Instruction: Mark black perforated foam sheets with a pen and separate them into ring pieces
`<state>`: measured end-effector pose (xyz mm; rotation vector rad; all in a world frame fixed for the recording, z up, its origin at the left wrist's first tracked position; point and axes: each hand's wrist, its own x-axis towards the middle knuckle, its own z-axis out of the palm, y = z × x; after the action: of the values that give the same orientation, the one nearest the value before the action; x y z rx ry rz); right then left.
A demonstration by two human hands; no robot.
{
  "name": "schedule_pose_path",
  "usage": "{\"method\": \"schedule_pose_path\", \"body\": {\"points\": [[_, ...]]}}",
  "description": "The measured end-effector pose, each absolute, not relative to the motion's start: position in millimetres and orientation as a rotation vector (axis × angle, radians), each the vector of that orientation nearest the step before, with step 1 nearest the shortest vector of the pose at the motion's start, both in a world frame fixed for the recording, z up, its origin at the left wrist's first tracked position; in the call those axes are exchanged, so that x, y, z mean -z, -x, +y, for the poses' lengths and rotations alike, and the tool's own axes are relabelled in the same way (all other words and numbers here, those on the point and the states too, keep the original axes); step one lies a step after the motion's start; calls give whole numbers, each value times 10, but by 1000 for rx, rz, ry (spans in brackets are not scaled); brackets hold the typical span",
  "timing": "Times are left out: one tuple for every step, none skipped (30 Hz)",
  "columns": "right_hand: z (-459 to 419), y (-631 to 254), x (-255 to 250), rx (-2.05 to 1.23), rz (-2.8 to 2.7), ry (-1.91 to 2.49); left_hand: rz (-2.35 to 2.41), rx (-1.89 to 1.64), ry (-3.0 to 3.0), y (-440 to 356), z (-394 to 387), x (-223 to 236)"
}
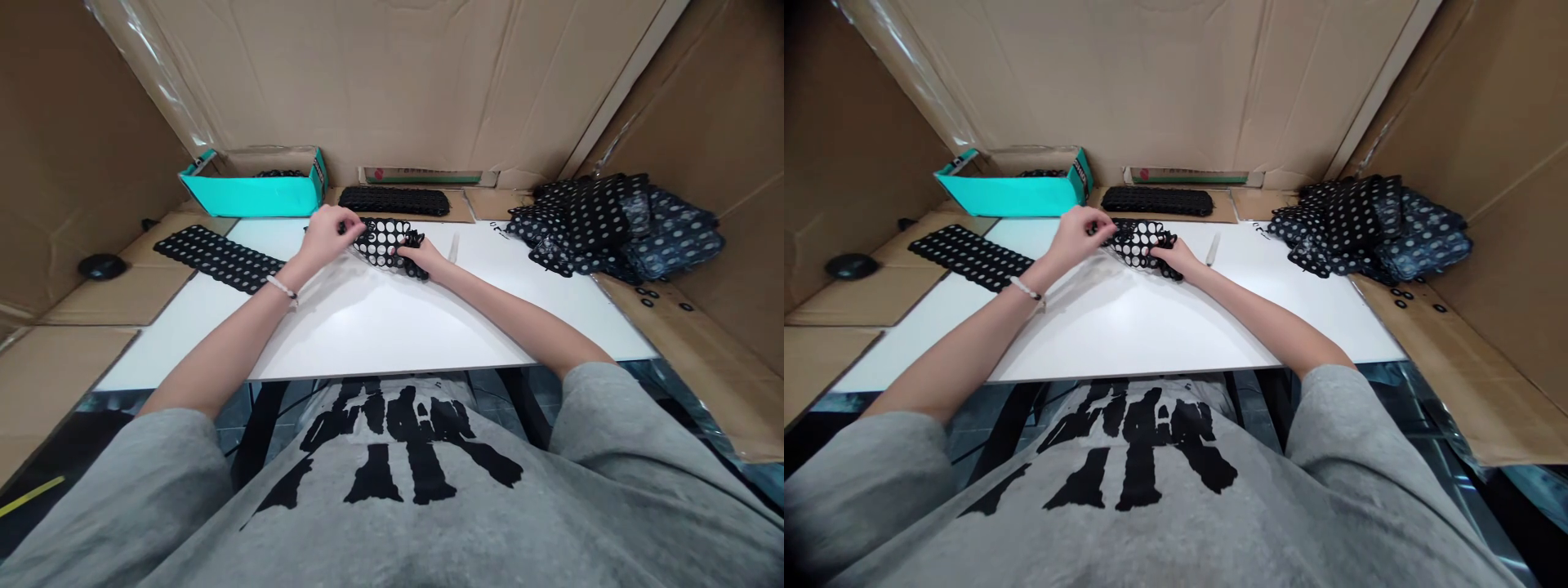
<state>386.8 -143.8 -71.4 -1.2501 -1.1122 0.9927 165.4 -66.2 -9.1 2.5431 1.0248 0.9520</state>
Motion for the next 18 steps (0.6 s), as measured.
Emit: {"method": "schedule_pose_path", "body": {"points": [[-1434,-3866,722,-972,-1112,1246,982,-922,-2650,-1726,-786,97],[-1432,-3865,728,-959,-1111,1242,960,-917,-2716,-1793,-902,114],[-1431,-3863,733,-952,-1110,1235,942,-888,-2754,-1851,-1001,138],[-1434,-3861,734,-950,-1109,1229,942,-857,-2781,-1899,-1077,168],[-1439,-3860,731,-949,-1109,1226,952,-827,-2782,-1936,-1126,199],[-1446,-3858,725,-952,-1111,1221,964,-793,-2766,-1961,-1148,230],[-1456,-3857,715,-961,-1114,1216,967,-759,-2731,-1975,-1144,258],[-1466,-3856,703,-979,-1117,1211,959,-729,-2677,-1981,-1121,282],[-1477,-3857,690,-1007,-1119,1204,938,-708,-2609,-1981,-1085,302],[-1487,-3859,677,-1038,-1119,1196,910,-697,-2536,-1977,-1041,318],[-1495,-3864,667,-1066,-1119,1188,882,-693,-2460,-1971,-996,330],[-1500,-3870,659,-1086,-1119,1178,865,-697,-2379,-1965,-955,339],[-1502,-3879,654,-1101,-1126,1165,865,-708,-2293,-1960,-919,345],[-1503,-3889,652,-1116,-1142,1149,880,-717,-2205,-1956,-892,348],[-1501,-3899,653,-1132,-1166,1133,904,-722,-2117,-1953,-873,348],[-1498,-3910,656,-1149,-1192,1116,932,-724,-2037,-1952,-860,347],[-1494,-3920,661,-1167,-1215,1102,961,-727,-1971,-1952,-853,343],[-1489,-3928,666,-1177,-1231,1093,985,-732,-1926,-1953,-848,340]]}}
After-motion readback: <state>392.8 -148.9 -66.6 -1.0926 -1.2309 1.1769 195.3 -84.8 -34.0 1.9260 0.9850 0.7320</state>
